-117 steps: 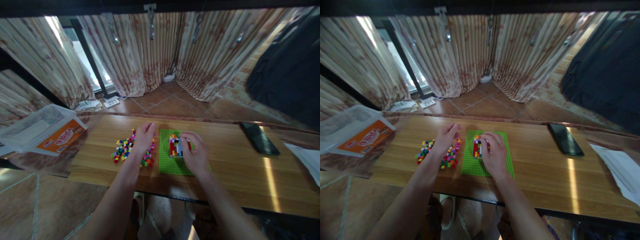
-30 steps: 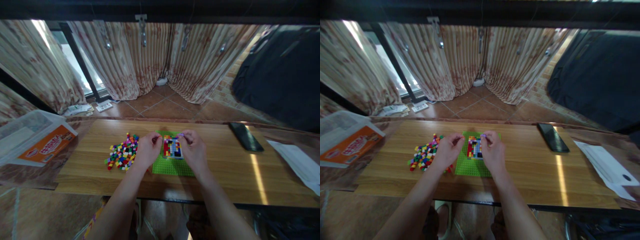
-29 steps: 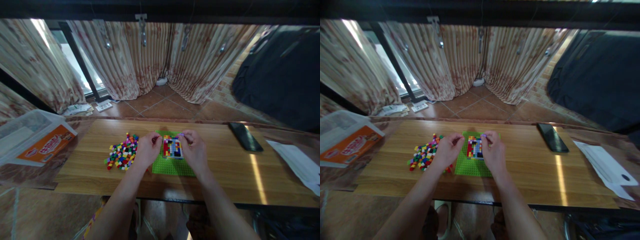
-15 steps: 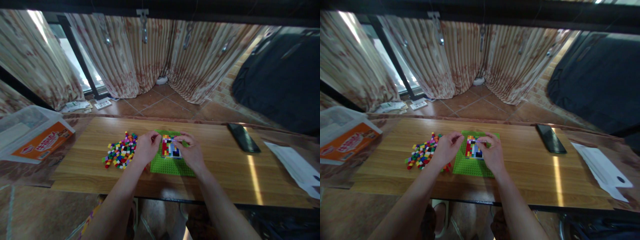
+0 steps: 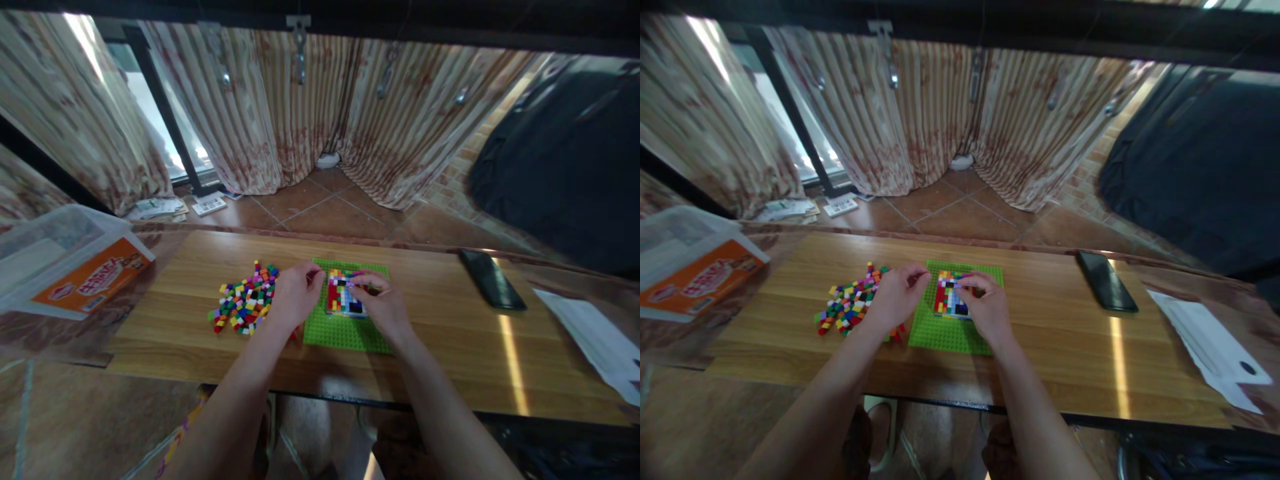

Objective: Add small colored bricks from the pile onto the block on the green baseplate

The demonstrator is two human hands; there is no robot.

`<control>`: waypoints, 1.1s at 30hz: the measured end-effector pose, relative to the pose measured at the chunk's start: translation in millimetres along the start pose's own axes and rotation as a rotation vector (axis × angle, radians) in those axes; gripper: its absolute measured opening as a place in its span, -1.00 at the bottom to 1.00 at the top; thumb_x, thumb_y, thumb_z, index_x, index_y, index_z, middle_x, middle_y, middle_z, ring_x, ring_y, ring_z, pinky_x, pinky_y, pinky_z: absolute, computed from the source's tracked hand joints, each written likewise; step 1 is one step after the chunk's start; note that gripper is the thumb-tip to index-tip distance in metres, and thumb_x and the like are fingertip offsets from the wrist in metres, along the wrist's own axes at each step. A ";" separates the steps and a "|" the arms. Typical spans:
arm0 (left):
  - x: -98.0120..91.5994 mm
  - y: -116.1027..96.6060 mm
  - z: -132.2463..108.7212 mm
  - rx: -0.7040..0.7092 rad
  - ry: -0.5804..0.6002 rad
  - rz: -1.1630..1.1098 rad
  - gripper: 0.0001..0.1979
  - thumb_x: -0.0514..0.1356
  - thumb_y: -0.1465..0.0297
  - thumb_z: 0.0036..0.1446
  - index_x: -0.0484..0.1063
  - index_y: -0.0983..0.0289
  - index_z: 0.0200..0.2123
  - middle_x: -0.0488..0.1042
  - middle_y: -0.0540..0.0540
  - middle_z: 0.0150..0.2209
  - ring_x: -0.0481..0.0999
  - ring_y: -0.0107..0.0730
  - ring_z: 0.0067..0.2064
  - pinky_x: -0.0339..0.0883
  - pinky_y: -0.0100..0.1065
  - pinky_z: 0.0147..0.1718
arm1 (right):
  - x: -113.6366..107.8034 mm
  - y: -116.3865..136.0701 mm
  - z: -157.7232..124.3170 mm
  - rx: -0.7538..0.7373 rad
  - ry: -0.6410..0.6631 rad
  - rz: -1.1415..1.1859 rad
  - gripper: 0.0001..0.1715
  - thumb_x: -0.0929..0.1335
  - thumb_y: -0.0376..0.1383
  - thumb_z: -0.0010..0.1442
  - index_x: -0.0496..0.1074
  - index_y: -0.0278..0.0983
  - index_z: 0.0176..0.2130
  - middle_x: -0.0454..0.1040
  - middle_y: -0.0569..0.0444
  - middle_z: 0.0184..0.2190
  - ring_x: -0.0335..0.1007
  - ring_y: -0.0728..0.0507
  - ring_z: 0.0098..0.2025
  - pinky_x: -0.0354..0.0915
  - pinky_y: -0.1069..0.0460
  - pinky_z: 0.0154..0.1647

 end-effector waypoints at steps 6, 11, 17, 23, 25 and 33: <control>-0.3 -2.1 -0.8 0.003 0.012 0.040 -0.78 0.10 0.40 0.22 0.54 0.28 -0.36 0.57 0.06 -0.44 0.50 -0.38 -0.42 0.28 -0.39 -0.37 | -2.1 -0.2 -0.8 -0.067 0.000 -0.081 -0.86 0.46 -0.19 0.00 0.63 -0.14 -0.37 0.55 -0.01 -0.13 0.41 -0.24 0.03 0.27 -0.18 0.10; 0.3 -3.0 -1.3 0.021 0.025 0.054 -0.79 0.11 0.40 0.22 0.54 0.29 -0.34 0.57 0.07 -0.44 0.48 -0.39 -0.43 0.27 -0.39 -0.39 | 2.0 -6.6 1.8 0.024 0.001 0.046 -0.86 0.48 -0.19 -0.07 0.63 -0.14 -0.41 0.56 0.01 -0.16 0.43 -0.22 -0.02 0.31 -0.14 0.03; 1.6 -2.1 -0.7 0.029 0.038 0.055 -0.78 0.11 0.40 0.22 0.55 0.29 -0.35 0.58 0.08 -0.43 0.50 -0.37 -0.41 0.28 -0.38 -0.38 | 5.7 -2.3 0.9 0.219 0.001 0.217 -0.71 0.54 -0.14 -0.22 0.60 -0.20 -0.41 0.59 0.04 -0.23 0.48 -0.17 -0.22 0.37 -0.06 -0.22; 5.5 -2.9 -2.4 0.032 0.054 0.050 -0.79 0.11 0.39 0.22 0.55 0.28 -0.33 0.57 0.07 -0.44 0.48 -0.38 -0.44 0.27 -0.38 -0.40 | 8.1 1.2 1.0 0.330 0.006 0.317 -0.57 0.57 -0.18 -0.31 0.56 -0.24 -0.35 0.56 0.12 -0.49 0.41 -0.08 -0.49 0.31 0.02 -0.45; 7.3 -4.7 -3.1 0.018 0.064 0.047 -0.79 0.11 0.39 0.22 0.55 0.29 -0.32 0.58 0.08 -0.42 0.50 -0.37 -0.42 0.28 -0.37 -0.37 | 8.7 2.1 1.4 0.339 0.008 0.325 -0.57 0.56 -0.19 -0.32 0.55 -0.24 -0.35 0.56 0.13 -0.49 0.39 -0.07 -0.50 0.30 0.03 -0.46; 12.6 -8.7 -4.1 -0.006 0.080 0.065 -0.79 0.11 0.39 0.24 0.53 0.29 -0.33 0.58 0.10 -0.39 0.52 -0.34 -0.38 0.28 -0.36 -0.35 | 10.8 3.5 2.3 0.327 0.003 0.332 -0.57 0.55 -0.20 -0.33 0.53 -0.25 -0.36 0.52 0.17 -0.53 0.38 -0.06 -0.50 0.29 0.03 -0.43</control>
Point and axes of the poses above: each hand's wrist, its own z-axis towards the middle knuckle, its own x-axis out of the palm, y = z × x, the point moved 2 cm from there along z, towards the middle knuckle
